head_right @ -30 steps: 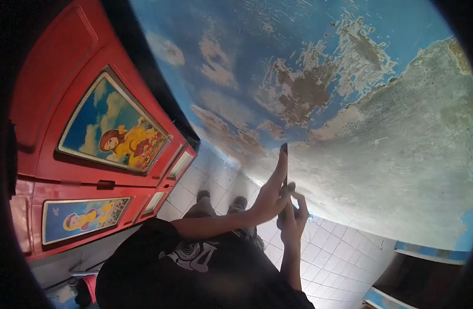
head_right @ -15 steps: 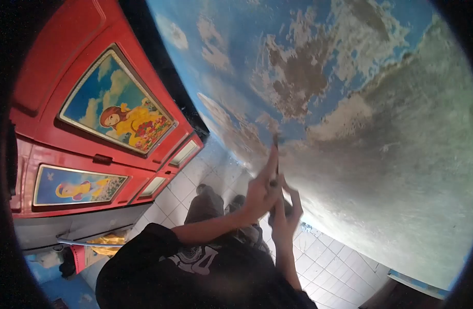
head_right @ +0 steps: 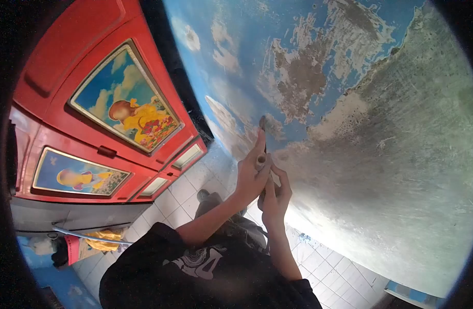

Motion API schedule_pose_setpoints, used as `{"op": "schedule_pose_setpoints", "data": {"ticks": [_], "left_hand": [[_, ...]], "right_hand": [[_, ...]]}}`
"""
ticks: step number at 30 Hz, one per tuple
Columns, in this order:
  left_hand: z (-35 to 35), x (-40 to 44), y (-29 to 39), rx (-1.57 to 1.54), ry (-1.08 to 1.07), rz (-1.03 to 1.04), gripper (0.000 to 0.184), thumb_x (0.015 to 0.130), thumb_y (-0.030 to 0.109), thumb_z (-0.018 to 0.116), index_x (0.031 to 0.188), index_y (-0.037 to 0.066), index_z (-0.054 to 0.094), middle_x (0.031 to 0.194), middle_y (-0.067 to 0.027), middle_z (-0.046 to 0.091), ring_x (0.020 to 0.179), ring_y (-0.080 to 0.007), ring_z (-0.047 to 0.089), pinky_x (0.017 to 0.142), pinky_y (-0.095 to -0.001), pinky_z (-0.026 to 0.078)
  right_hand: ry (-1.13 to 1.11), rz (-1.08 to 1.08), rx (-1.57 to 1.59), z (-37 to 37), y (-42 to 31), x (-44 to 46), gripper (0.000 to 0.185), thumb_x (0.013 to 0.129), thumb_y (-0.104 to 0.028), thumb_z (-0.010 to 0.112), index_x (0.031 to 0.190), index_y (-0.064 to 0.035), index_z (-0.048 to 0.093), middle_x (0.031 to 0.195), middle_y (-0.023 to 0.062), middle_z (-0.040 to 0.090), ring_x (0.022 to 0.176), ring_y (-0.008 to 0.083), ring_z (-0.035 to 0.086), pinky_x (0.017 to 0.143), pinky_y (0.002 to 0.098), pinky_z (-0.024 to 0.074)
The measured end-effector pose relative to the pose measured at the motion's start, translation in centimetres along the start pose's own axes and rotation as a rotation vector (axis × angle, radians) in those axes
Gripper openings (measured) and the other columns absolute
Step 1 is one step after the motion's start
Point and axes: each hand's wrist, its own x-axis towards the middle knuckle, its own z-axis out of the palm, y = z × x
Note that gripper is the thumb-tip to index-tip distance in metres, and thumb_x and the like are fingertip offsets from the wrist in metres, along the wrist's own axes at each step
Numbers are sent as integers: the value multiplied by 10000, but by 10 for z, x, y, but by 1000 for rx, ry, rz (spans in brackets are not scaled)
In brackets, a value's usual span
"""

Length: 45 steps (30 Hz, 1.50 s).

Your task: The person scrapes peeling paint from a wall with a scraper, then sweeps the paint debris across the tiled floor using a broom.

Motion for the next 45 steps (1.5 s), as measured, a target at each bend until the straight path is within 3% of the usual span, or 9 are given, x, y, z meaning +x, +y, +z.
{"op": "schedule_pose_setpoints", "data": {"ticks": [3,7,10,16,20,22,32,43,45], "left_hand": [[5,-21,2,-43,-42,72,726,712,-47,445,1372,97,178,1077,-234,530,680,-241,565,621,-288,443],[13,-19,4,-69,-23,138,701,735,-25,458,1369,121,197,1116,-237,511,721,-260,581,640,-287,449],[1,0,0,-21,-12,99,696,741,-24,467,1367,111,196,1270,-220,391,828,-272,590,682,-299,459],[9,-25,9,18,-115,207,727,731,-25,467,1372,104,148,1368,-187,255,1006,-326,544,740,-328,473],[0,0,4,-28,-29,92,719,734,-16,475,1370,102,159,1373,-181,245,961,-332,566,741,-335,475],[-6,3,2,129,39,235,706,746,-17,466,1370,105,159,1357,-182,277,933,-331,580,733,-333,476],[20,-26,-11,-130,-78,181,743,723,-39,442,1381,128,140,1374,-180,257,704,-235,575,618,-290,460],[25,-24,-15,-152,-128,75,739,723,-54,440,1380,141,165,1364,-191,262,722,-246,563,661,-262,448],[16,-8,-18,-72,35,157,731,725,-49,445,1378,135,172,1273,-222,399,721,-258,565,668,-272,444]], "right_hand": [[-16,35,12,0,-8,-22,209,882,-95,416,1079,-56,476,603,-9,498,360,8,309,323,177,207],[201,-24,-1,4,-9,-22,213,889,-87,389,1084,-40,461,561,-24,469,352,7,318,308,181,212],[-52,-9,105,2,1,-1,236,880,-70,386,1101,-76,469,553,-21,456,354,8,319,308,177,205],[127,46,38,12,-20,-33,256,883,-60,366,1124,-47,451,554,-31,456,360,7,330,310,181,223],[82,56,108,16,-18,-11,229,889,-68,376,1102,-51,456,537,-22,451,350,15,328,308,185,220],[-20,54,149,16,-13,-6,202,897,-81,377,1081,-63,458,526,-26,440,339,16,315,305,187,204],[161,20,-112,-2,-10,-36,173,902,-112,403,1062,-83,460,494,-56,389,353,-3,276,319,186,170],[148,-33,-147,-9,-6,-29,198,879,-79,423,1069,-43,465,551,-28,459,381,-1,319,328,179,205],[50,-6,-76,-12,1,-16,207,878,-80,422,1077,-56,469,566,-26,463,380,5,313,328,180,203]]}}
